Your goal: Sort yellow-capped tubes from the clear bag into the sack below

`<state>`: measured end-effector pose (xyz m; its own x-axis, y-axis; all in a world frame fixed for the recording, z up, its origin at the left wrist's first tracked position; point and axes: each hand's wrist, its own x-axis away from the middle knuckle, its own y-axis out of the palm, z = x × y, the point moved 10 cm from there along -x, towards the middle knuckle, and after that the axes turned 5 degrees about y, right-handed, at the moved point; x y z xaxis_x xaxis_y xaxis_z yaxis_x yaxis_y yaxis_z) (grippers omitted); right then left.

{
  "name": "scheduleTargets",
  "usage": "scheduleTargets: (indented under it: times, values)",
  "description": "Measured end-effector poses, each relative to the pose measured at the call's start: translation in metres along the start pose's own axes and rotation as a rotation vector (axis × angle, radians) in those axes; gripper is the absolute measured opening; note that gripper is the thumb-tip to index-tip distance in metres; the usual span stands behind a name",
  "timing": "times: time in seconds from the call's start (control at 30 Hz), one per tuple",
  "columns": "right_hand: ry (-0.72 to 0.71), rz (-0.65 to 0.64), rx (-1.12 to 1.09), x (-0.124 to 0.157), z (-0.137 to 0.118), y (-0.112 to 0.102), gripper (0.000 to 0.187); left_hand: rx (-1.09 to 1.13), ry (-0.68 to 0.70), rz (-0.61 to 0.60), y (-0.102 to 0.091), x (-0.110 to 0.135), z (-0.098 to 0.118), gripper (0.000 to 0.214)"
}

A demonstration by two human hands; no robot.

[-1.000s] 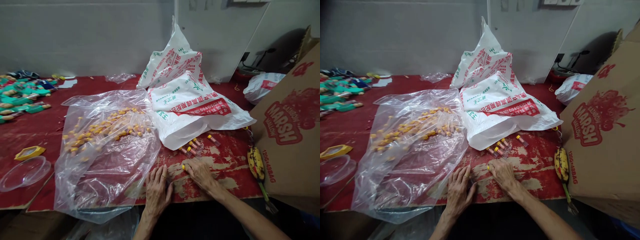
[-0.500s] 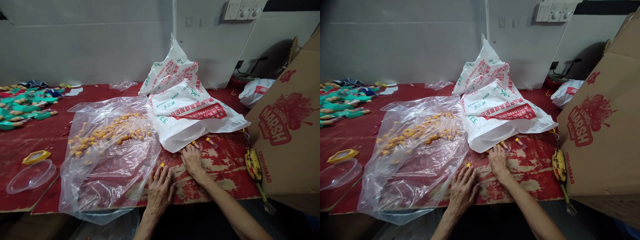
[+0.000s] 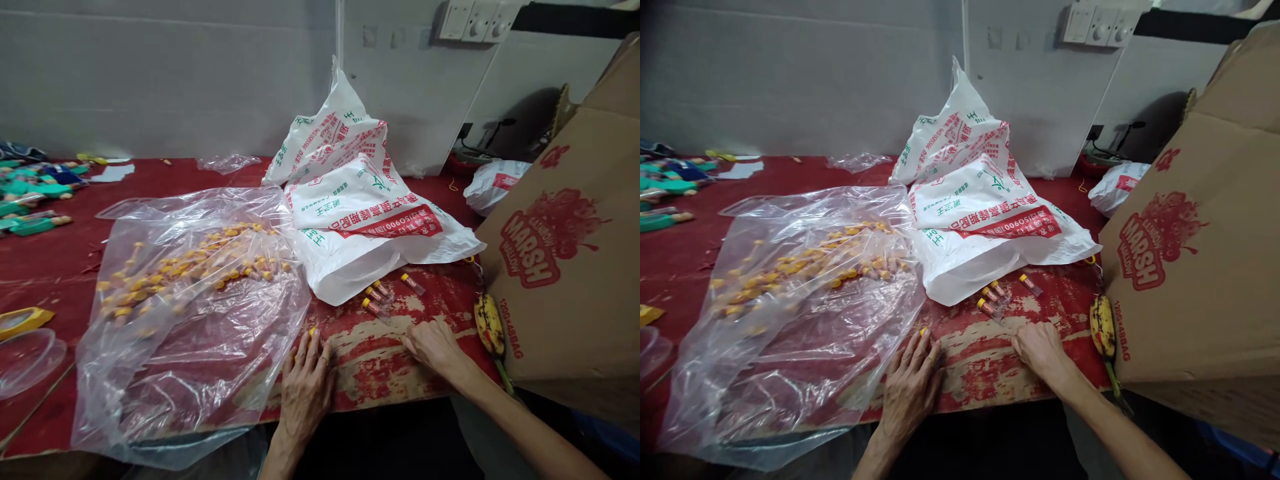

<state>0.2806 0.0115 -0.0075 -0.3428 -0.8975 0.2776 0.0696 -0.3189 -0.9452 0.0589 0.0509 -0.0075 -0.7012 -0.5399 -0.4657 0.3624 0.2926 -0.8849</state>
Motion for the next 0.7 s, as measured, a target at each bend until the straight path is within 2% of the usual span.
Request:
scheduleTargets:
  times: [0.23,0.37,0.47,0.57,0.63,0.7]
  values:
    - [0.001,-0.019,-0.064,-0.011,-0.004,0.011,0.033,0.021,0.003,-0.011,0.001,-0.002,0.0,0.043]
    - [-0.02,0.022,-0.11,-0.007,-0.008,0.012,0.033,0.076,0.004,0.056,-0.005,-0.002,0.0,0.056]
    - [-0.12,0.167,-0.414,-0.007,-0.035,0.006,0.032,0.135,-0.018,0.165,-0.021,0.002,-0.004,0.062]
    - [-0.172,0.311,-0.684,-0.009,-0.072,-0.001,0.031,0.155,-0.059,0.321,-0.048,0.013,-0.01,0.058]
    - [-0.165,0.373,-0.734,-0.012,-0.095,-0.006,0.032,0.136,-0.12,0.401,-0.065,0.026,-0.015,0.048]
    - [-0.17,0.413,-0.704,-0.014,-0.115,-0.014,0.032,0.139,-0.205,0.421,-0.075,0.041,-0.02,0.038]
